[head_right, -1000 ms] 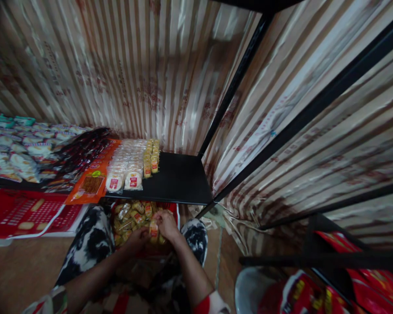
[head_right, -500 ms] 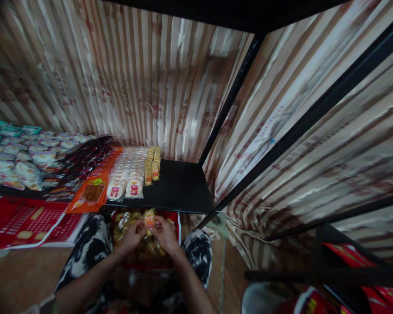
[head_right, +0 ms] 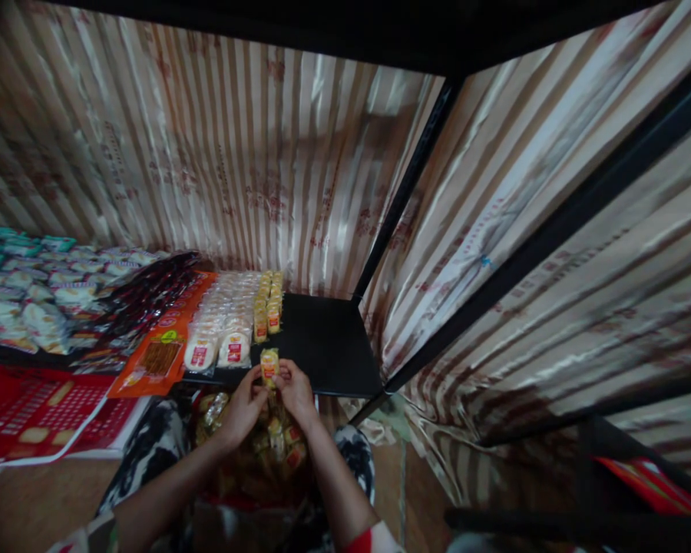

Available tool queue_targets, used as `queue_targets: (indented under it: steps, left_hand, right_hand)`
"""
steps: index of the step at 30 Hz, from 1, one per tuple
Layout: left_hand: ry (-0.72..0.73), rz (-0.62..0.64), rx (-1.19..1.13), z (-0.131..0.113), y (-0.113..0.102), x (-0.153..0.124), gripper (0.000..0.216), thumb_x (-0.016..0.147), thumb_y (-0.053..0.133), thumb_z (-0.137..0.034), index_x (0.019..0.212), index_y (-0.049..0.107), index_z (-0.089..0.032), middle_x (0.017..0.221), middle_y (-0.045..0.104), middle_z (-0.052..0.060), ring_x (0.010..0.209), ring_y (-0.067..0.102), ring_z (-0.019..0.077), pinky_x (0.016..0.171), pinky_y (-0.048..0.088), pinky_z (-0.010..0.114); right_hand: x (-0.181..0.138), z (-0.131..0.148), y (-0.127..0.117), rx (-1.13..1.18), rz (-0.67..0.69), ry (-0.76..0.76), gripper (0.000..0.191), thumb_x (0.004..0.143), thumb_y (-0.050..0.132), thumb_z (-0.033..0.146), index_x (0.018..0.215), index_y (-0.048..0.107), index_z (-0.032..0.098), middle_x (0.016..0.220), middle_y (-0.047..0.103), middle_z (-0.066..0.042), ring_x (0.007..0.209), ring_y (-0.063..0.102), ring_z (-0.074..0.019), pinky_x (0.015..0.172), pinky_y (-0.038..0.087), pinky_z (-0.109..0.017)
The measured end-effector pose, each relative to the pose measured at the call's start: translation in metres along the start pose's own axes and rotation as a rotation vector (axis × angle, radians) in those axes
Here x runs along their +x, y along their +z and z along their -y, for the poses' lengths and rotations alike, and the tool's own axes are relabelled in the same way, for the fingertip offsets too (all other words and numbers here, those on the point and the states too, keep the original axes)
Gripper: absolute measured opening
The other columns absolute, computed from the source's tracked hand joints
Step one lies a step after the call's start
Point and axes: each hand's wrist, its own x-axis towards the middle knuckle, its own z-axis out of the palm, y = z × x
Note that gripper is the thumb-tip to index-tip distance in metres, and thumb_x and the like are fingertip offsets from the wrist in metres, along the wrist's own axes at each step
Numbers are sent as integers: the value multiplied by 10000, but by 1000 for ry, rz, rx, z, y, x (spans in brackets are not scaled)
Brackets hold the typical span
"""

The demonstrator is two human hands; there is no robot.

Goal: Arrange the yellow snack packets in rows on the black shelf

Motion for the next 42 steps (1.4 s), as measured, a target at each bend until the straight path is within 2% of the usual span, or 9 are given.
queue_targets:
  steps: [5, 7, 12, 17, 25, 30, 36, 42]
  left_hand:
    - [48, -38, 23, -1, 14, 23, 480, 760, 468, -200, 1237, 428, -155, 1263, 495, 128, 965, 593, 160, 787, 497, 291]
    - [56, -41, 49, 2, 21, 32, 475, 764, 459, -203, 1236, 435, -154, 1299, 469, 131, 1024, 572, 176, 852, 478, 320]
    - [26, -40, 84, 6, 33, 50, 493, 776, 434, -225, 1261, 425, -135, 1366, 417, 130, 1191, 471, 199, 1037, 346, 365]
    - [22, -31, 88, 4, 38, 63, 509, 767, 442, -223, 1271, 428, -148, 1392, 400, 100, 1310, 325, 188, 1110, 228, 362]
    - [17, -25, 86, 13, 39, 75, 515, 790, 407, -201, 1298, 403, -113, 1404, 381, 113, 1315, 316, 178, 1116, 226, 347]
    - [50, -46, 35, 16, 39, 78, 500, 818, 383, -210, 1316, 389, -155, 1414, 373, 78, 1314, 317, 167, 1117, 226, 357]
    - [87, -82, 45, 23, 43, 81, 496, 844, 356, -234, 1321, 380, -97, 1410, 369, 122, 1313, 320, 189, 1117, 227, 368]
    - [125, -92, 139, 28, 46, 81, 498, 861, 314, -261, 1326, 386, -96, 1411, 373, 108, 1317, 312, 171, 1123, 211, 342]
  right_hand:
    - [39, -7, -4, -73, -113, -35, 255, 704, 530, 220, 957, 560, 214, 863, 654, -24, 779, 628, -155, 753, 514, -303]
    - [52, -11, -6, -135, -159, -43, 264, 713, 517, 219, 974, 556, 216, 873, 649, -24, 791, 626, -155, 760, 514, -307]
    - [77, -13, -7, -255, -214, -63, 279, 731, 488, 203, 1002, 547, 221, 912, 647, -25, 807, 628, -152, 770, 516, -310]
    - [94, -13, -1, -281, -223, -62, 281, 736, 481, 180, 1007, 548, 212, 925, 645, -29, 838, 630, -152, 786, 517, -306]
    - [101, -13, 5, -359, -213, -103, 291, 746, 500, 194, 1026, 582, 198, 1011, 585, -72, 898, 603, -173, 775, 527, -304]
    - [100, -16, 7, -369, -198, -112, 330, 777, 491, 235, 1096, 565, 189, 1056, 566, -87, 880, 600, -173, 769, 527, -308]
    - [96, -24, 8, -574, -181, -202, 407, 793, 464, 200, 1194, 534, 201, 1120, 557, -97, 1031, 516, -217, 905, 451, -371]
    - [96, -26, 9, -632, -173, -200, 445, 792, 442, 185, 1235, 484, 188, 1096, 552, -102, 1018, 503, -223, 917, 430, -378]
